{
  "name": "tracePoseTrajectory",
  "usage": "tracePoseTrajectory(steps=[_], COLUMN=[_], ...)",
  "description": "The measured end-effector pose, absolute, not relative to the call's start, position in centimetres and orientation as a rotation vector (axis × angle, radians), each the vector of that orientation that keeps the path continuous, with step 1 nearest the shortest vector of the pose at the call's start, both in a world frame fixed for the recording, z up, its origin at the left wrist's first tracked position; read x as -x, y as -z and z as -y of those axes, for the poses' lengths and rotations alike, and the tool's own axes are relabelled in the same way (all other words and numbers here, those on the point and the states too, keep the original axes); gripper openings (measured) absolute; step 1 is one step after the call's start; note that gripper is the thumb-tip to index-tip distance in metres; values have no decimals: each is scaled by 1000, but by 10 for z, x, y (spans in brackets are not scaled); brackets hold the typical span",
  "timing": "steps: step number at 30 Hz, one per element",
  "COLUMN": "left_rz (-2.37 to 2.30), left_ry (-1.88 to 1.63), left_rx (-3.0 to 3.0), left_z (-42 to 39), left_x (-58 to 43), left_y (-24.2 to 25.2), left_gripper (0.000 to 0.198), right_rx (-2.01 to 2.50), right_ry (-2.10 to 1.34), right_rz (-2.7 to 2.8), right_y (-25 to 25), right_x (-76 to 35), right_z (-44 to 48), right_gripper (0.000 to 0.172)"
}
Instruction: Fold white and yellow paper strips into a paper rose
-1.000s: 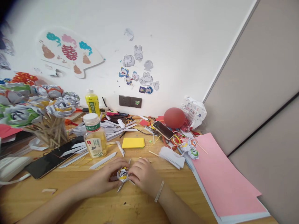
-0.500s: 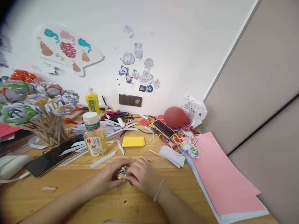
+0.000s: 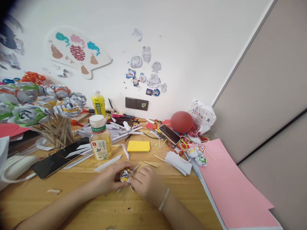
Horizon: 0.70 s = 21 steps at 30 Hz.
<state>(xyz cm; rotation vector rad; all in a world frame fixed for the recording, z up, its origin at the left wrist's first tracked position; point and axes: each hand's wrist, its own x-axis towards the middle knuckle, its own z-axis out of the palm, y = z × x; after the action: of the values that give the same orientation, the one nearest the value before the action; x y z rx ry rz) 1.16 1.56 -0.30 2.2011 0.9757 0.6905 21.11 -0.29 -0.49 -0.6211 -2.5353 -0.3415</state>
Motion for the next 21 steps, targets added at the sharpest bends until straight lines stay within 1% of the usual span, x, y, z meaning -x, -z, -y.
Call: tracePoseTrajectory(steps=[3, 7, 9, 11, 16, 21], left_rz=[-943, -879, -842, -822, -837, -850], left_ry=[-699, -714, -723, -733, -730, -713], left_rx=[-2200, -2216, -2230, -2233, -2230, -2229], left_z=[-15, -14, -13, -13, -13, -12], left_x=[-12, -13, -14, -15, -14, -13], left_y=[1, -1, -1, -1, 0, 0], left_gripper=[43, 41, 42, 43, 42, 46], right_rx=[634, 762, 862, 941, 960, 764], right_ry=[211, -214, -367, -427, -365, -53], right_rz=[2524, 2376, 2287, 2245, 2244, 2406], right_y=[5, 7, 10, 12, 13, 10], right_x=[-211, -207, -204, -201, -200, -205], right_z=[3, 3, 3, 3, 3, 0], right_gripper=[16, 8, 10, 14, 12, 12])
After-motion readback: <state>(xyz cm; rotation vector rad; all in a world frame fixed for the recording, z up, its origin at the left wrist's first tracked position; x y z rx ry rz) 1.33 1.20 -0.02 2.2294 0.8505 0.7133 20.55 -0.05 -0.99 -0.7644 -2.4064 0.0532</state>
